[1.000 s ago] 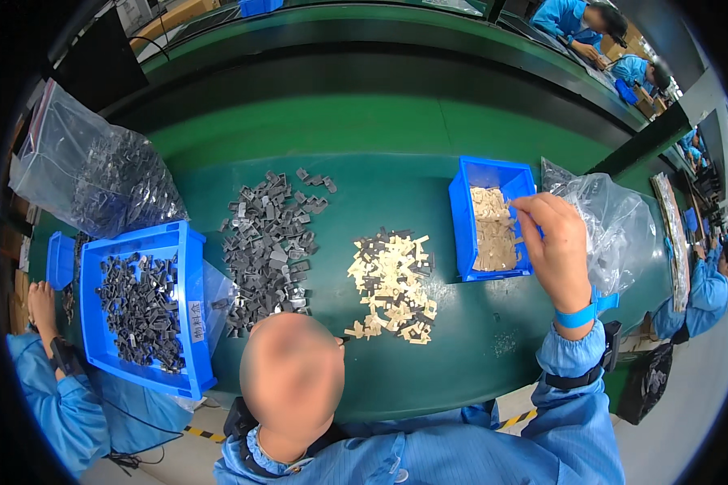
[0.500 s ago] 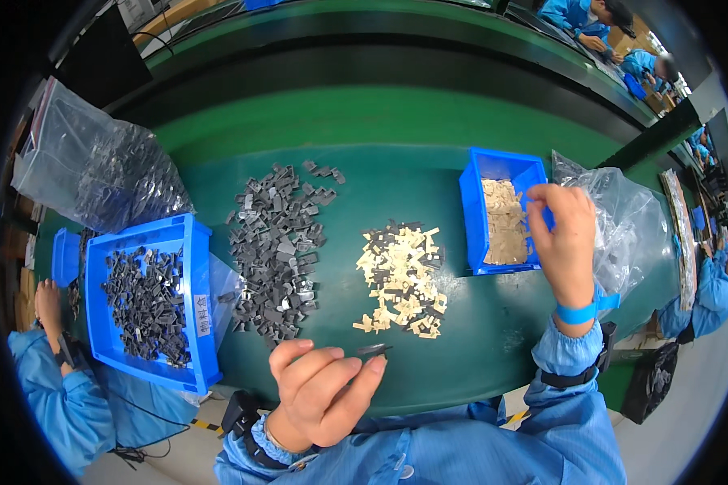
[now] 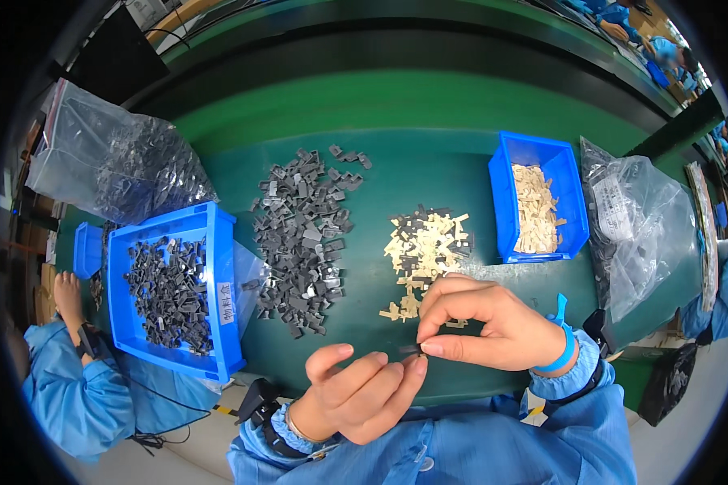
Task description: Sorting and assembling small black and tan plastic components on a workbench.
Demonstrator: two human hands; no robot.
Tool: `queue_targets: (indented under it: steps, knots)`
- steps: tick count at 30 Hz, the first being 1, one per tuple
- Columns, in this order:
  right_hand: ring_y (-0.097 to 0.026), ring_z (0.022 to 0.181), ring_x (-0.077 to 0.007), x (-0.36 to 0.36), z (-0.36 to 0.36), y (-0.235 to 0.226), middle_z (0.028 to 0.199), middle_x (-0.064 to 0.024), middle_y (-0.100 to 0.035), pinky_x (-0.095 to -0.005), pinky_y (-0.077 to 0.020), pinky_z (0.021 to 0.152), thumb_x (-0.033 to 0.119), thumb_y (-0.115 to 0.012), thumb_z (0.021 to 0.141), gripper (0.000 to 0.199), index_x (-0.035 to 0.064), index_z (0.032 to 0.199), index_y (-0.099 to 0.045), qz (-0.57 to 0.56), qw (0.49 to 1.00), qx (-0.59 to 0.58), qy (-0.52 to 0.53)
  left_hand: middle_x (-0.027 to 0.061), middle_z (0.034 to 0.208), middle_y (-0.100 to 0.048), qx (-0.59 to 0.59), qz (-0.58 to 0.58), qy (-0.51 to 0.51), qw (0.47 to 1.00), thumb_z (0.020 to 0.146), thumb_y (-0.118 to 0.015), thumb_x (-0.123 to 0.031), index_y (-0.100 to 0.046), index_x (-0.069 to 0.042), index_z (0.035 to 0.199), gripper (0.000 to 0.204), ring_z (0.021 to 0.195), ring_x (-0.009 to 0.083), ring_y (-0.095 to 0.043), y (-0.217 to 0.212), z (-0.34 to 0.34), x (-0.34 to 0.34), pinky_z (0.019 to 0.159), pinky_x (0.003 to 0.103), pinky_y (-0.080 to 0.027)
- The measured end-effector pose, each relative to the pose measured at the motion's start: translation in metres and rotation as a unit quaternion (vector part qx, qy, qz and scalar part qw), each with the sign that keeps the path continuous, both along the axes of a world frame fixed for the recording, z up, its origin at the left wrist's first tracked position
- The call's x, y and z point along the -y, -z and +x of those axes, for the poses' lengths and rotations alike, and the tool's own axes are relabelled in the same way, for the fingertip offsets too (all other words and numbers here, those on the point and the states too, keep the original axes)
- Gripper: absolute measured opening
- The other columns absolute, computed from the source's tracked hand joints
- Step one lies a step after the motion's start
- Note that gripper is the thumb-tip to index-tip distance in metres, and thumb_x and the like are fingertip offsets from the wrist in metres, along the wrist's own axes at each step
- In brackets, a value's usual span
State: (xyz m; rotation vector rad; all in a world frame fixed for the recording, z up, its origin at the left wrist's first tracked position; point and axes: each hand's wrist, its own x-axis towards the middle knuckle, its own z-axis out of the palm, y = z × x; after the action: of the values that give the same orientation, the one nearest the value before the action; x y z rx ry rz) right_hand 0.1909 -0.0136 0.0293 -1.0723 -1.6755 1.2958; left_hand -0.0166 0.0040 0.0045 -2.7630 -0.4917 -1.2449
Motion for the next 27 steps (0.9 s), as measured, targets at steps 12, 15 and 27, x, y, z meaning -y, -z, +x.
queue_targets:
  steps: [12,15,27]
  knots:
    - [-0.052,0.072,-0.0256,0.008,-0.010,-0.015,0.080,-0.0084,-0.055,-0.0340,-0.0399,0.063,0.007,-0.065,0.070,0.011,0.0027,0.074,-0.056,0.162,0.962,0.088,0.203,0.0088,0.090,-0.053,-0.063,-0.114,-0.178,0.975,0.056,-0.078,-0.018,-0.060,-0.005,0.097,0.046,0.081,0.0256,-0.050,0.002,-0.003,-0.034,0.074,0.039,-0.038]
    - [-0.052,0.065,-0.0224,0.014,-0.022,-0.039,0.075,-0.0083,-0.055,-0.0312,-0.0406,0.057,0.007,-0.065,0.072,0.008,0.0038,0.067,-0.059,0.232,0.968,-0.050,0.085,0.0083,0.087,-0.052,-0.107,-0.105,-0.277,0.949,0.062,-0.072,-0.012,-0.061,-0.002,0.093,0.034,0.076,0.0254,-0.049,0.008,-0.012,-0.050,0.069,0.037,-0.036]
    - [-0.040,0.053,-0.0217,0.038,-0.061,-0.091,0.053,-0.0071,-0.035,-0.0340,-0.0365,0.055,0.004,-0.056,0.067,0.023,0.0044,0.055,-0.037,0.032,0.935,-0.280,0.215,0.0112,0.074,-0.058,-0.100,-0.149,-0.283,0.942,0.063,-0.067,-0.002,-0.063,-0.002,0.071,0.009,0.066,0.0291,-0.055,0.018,0.002,-0.078,0.060,0.038,-0.043]
